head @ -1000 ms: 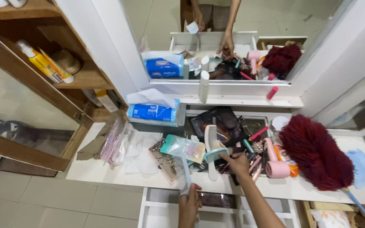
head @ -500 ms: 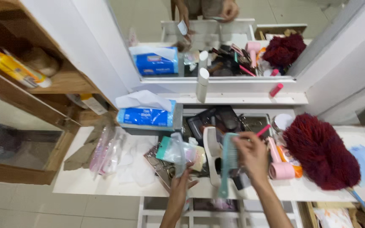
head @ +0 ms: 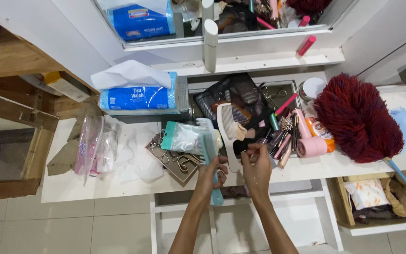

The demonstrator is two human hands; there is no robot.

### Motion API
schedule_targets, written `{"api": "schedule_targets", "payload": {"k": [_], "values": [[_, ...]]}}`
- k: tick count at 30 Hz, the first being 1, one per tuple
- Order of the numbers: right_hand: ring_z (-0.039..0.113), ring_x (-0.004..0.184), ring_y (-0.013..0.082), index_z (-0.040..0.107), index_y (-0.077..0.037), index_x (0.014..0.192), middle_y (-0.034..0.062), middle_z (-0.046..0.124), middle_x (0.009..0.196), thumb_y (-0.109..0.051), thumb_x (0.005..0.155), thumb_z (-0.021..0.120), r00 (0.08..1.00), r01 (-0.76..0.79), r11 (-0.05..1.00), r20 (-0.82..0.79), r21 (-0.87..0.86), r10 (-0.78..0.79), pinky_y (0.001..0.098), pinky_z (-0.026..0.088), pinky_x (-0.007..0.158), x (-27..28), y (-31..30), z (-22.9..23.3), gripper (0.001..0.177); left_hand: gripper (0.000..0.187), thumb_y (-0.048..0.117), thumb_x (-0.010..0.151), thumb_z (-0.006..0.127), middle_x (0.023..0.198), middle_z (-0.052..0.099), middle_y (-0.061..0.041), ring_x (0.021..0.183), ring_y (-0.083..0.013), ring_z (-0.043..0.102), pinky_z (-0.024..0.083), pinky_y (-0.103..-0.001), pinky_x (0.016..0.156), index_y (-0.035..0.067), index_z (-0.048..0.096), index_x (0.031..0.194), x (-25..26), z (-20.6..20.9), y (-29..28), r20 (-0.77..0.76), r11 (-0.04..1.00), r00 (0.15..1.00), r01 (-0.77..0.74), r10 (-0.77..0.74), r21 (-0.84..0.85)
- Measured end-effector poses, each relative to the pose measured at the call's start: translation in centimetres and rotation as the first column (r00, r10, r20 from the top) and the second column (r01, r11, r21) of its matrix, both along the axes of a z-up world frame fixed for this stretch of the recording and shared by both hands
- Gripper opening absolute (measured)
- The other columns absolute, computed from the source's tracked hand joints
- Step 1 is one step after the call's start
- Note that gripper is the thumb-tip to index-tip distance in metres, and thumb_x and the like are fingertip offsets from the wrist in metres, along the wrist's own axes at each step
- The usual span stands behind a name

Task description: The person wipes the inside of a white drawer with a cloth, then places various items including a pink package, a comb, and makeup brushes into the drawer compartments.

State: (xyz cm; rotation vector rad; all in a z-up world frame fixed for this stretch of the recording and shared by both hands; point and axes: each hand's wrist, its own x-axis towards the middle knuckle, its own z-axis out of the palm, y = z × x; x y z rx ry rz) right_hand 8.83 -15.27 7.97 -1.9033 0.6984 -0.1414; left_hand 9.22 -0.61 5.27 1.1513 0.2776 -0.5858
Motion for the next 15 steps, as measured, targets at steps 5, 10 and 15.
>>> {"api": "schedule_targets", "payload": {"k": [5, 10, 15], "values": [[0.067, 0.091, 0.0376, 0.062, -0.004, 0.108, 0.0154, 0.066, 0.103, -0.037, 0.08, 0.08, 0.967, -0.252, 0.744, -0.197, -0.619, 0.163, 0.0512, 0.051, 0.073, -1.7, 2.0, -3.9, 0.047, 0.044, 0.038, 0.105, 0.047, 0.077, 0.065, -0.003, 0.054, -0.0045, 0.049, 0.035, -0.021, 0.043, -0.001, 0.067, 0.111, -0.1, -1.7, 1.3, -0.031, 0.995, 0.995, -0.092, 0.091, -0.042], [0.067, 0.084, 0.0355, 0.066, -0.006, 0.098, 0.0148, 0.064, 0.102, -0.027, 0.087, 0.074, 0.973, -0.2, 0.876, -0.197, -0.439, 0.124, 0.048, 0.049, 0.069, -0.6, 2.2, -6.2, 0.025, 0.047, 0.041, 0.106, 0.048, 0.063, 0.051, -0.002, 0.049, -0.0079, 0.047, 0.035, -0.024, 0.042, 0.0, 0.068, 0.1, -0.8, -3.5, 2.3, -0.003, 0.957, 0.972, -0.231, 0.235, 0.175], [0.041, 0.06, 0.0157, 0.069, -0.006, 0.101, 0.004, 0.051, 0.067, -0.028, 0.095, 0.072, 0.996, 0.058, 0.98, -0.072, 0.191, -0.045, 0.0293, 0.03, 0.053, -4.0, 0.2, -3.6, 0.022, 0.046, 0.043, 0.105, 0.047, 0.065, 0.055, -0.002, 0.052, -0.0088, 0.05, 0.036, -0.024, 0.044, 0.002, 0.068, 0.1, -1.4, -3.5, 2.9, -0.04, 0.933, 0.949, -0.299, 0.313, 0.199]]}}
